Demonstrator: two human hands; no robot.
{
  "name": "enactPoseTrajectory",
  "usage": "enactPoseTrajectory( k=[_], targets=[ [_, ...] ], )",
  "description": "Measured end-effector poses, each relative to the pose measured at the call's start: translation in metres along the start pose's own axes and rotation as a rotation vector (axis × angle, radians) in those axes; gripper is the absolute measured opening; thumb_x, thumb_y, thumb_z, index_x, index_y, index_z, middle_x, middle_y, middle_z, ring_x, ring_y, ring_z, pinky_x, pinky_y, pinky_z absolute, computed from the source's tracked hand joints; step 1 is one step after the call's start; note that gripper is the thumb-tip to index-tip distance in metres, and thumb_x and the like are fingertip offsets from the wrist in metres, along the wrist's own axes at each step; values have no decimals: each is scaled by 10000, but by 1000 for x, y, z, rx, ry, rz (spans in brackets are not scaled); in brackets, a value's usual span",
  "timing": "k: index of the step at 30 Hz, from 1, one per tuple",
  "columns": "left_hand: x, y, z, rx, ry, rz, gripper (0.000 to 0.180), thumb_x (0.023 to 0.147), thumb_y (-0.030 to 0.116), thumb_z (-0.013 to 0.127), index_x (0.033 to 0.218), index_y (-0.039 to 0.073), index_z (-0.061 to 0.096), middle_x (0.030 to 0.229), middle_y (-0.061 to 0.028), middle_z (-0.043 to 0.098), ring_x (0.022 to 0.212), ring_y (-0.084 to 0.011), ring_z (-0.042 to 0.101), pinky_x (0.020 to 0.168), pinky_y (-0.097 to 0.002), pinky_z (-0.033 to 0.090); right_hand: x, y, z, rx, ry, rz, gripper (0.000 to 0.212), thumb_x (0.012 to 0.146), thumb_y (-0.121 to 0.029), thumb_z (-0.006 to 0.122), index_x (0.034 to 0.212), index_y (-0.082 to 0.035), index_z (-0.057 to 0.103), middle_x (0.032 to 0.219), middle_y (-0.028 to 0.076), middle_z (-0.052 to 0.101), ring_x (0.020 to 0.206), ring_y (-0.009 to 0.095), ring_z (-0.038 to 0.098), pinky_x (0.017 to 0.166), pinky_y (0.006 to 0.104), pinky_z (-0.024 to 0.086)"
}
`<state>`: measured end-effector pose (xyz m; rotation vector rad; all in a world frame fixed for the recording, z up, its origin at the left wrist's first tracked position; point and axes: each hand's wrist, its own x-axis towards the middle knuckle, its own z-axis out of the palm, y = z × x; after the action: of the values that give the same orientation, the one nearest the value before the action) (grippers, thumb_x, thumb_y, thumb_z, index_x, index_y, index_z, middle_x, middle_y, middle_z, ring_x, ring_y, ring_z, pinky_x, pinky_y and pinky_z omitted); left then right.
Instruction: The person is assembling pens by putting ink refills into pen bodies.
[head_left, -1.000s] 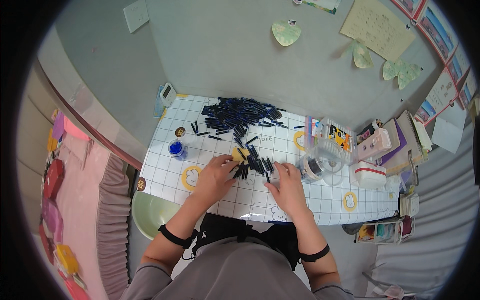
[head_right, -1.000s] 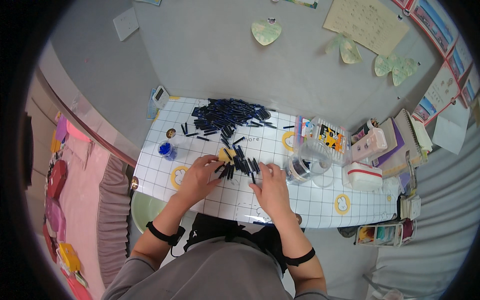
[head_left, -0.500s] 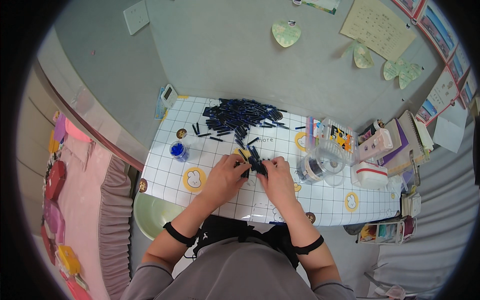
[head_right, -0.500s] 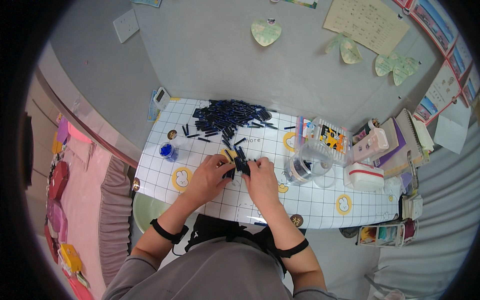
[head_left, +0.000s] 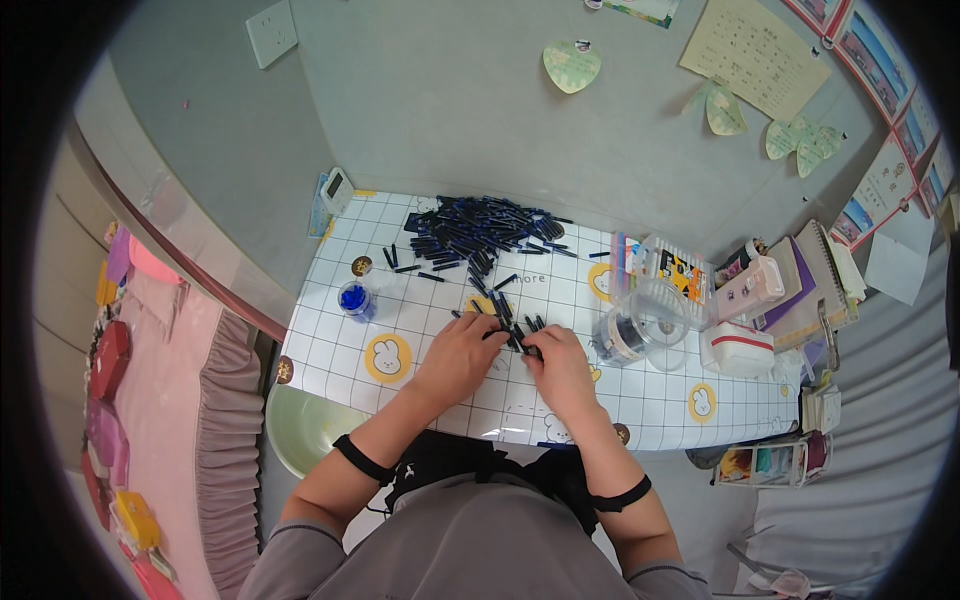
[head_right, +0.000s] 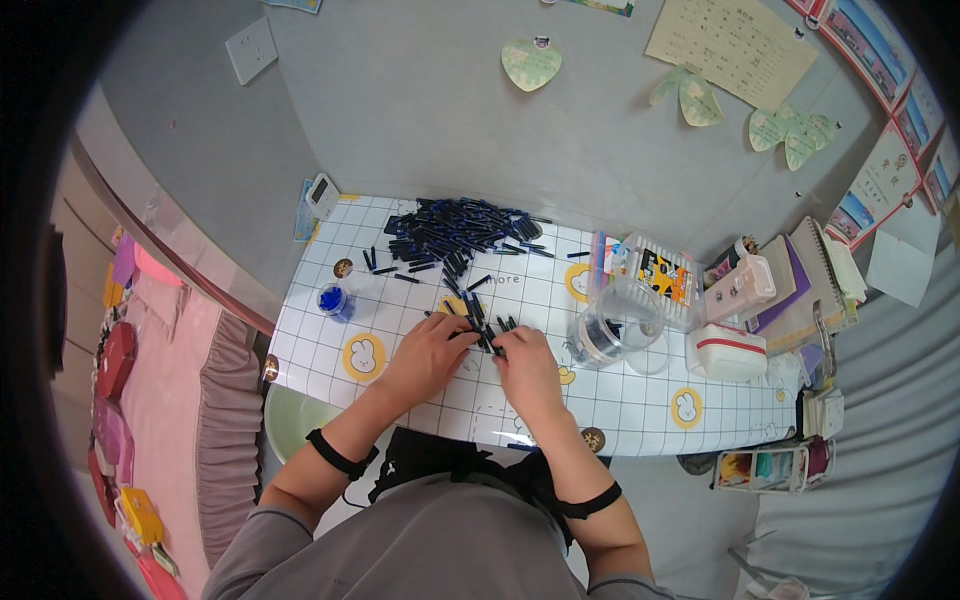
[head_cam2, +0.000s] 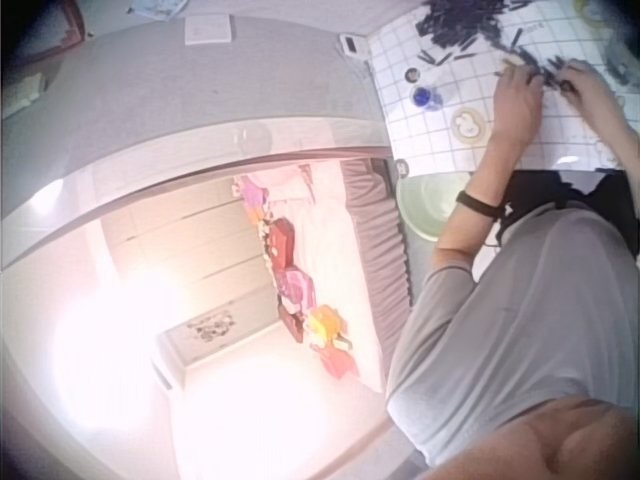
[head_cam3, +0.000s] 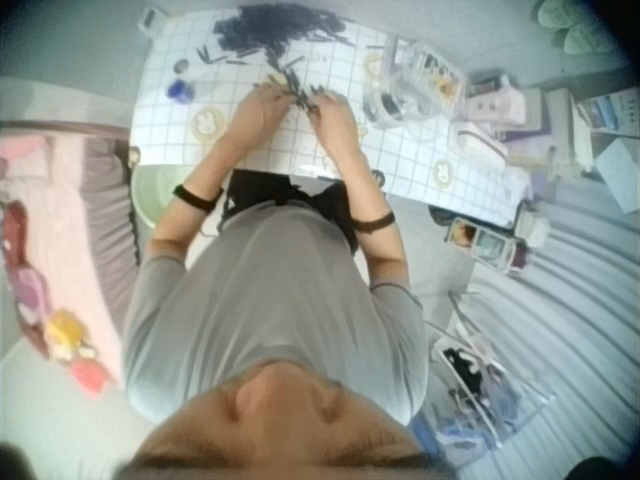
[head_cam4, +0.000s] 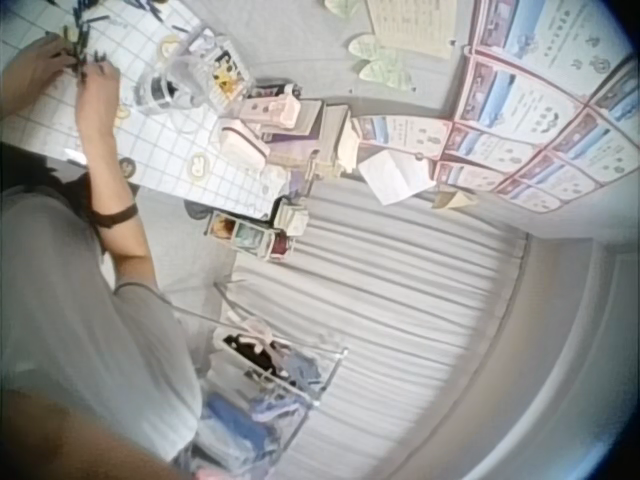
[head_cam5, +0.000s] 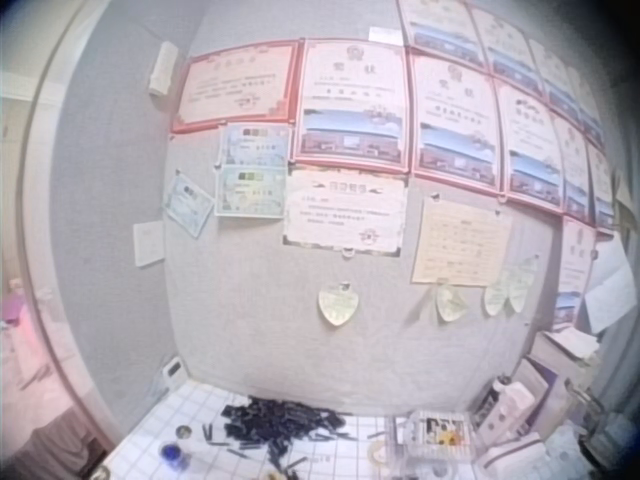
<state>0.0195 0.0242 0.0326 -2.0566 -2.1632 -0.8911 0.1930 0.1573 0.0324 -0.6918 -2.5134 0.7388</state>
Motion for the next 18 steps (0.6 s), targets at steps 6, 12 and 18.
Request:
enactPoseTrajectory(
  k=[6, 12, 18],
  targets=[
    [3, 3, 3, -28, -15, -14, 306, 917, 40, 755, 1222, 30, 764, 1310, -138, 685, 1219, -343, 654, 1043, -449, 561, 9, 6, 0, -27, 127, 82, 220, 912, -58, 818, 1119, -7, 764, 1125, 158, 688, 1085, 392, 657, 930, 462, 567],
    [5, 4, 18, 23, -77, 68, 392, 941, 50, 729, 1333, 42, 733, 1434, -152, 665, 1363, -369, 615, 1120, -456, 536, 23, 14, 9, -195, 141, 90, 213, 905, -69, 841, 1100, -8, 779, 1069, 172, 720, 989, 385, 707, 869, 472, 587],
    [7, 7, 14, 36, -86, 59, 402, 965, 82, 727, 1366, 54, 718, 1438, -135, 665, 1369, -359, 613, 1136, -461, 524, 33, 30, 14, -76, 67, 155, 279, 817, -60, 914, 1043, 0, 763, 1006, 167, 738, 908, 360, 745, 815, 460, 602]
  ],
)
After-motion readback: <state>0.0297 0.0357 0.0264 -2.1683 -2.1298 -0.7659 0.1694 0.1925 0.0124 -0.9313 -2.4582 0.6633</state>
